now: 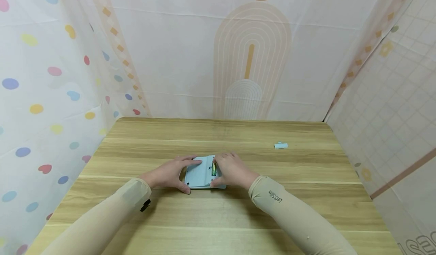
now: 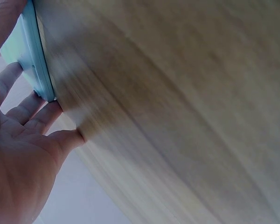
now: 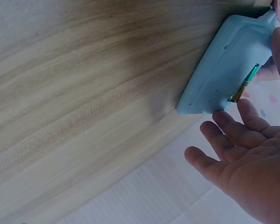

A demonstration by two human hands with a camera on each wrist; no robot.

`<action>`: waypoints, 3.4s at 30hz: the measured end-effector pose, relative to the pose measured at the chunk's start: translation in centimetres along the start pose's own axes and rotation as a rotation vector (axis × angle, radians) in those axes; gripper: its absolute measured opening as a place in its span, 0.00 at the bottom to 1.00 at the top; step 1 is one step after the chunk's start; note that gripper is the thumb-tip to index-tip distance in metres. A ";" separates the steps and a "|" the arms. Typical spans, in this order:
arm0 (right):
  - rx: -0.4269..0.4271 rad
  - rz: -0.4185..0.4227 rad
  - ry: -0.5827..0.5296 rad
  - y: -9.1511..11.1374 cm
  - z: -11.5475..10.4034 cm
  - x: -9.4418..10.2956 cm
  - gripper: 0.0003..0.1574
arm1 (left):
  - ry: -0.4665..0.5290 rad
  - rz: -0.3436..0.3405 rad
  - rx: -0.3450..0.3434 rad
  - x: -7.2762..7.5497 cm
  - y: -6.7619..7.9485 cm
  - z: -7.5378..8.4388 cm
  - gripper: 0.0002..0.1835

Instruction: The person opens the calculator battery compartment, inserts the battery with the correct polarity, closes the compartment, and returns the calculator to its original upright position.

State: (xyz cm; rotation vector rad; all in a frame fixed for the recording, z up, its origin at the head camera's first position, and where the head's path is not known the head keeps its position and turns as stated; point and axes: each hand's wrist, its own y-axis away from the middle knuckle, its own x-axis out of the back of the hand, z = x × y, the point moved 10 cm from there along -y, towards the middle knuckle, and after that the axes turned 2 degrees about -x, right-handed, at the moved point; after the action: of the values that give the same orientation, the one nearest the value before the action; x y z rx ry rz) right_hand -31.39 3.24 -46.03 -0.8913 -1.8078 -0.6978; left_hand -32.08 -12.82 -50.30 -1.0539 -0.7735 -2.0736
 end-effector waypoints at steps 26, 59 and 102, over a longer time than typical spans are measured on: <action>0.171 0.010 0.230 0.7 -1.6 -0.5 0.44 | -0.004 0.005 0.005 -0.1 0.0 -0.1 0.57; 0.041 0.014 -0.005 0.9 0.1 -1.0 0.47 | -0.003 0.008 0.019 -0.2 -0.1 -0.4 0.57; -0.553 0.047 0.115 5.4 21.0 10.3 0.41 | -0.046 0.024 0.003 -0.1 1.0 -0.6 0.55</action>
State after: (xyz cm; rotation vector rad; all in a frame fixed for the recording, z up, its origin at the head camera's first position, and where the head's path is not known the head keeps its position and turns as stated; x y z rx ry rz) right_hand -40.34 25.44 -43.89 -1.2169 -1.5048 -1.2248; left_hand -31.56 -13.84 -50.49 -1.1073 -0.7825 -2.0338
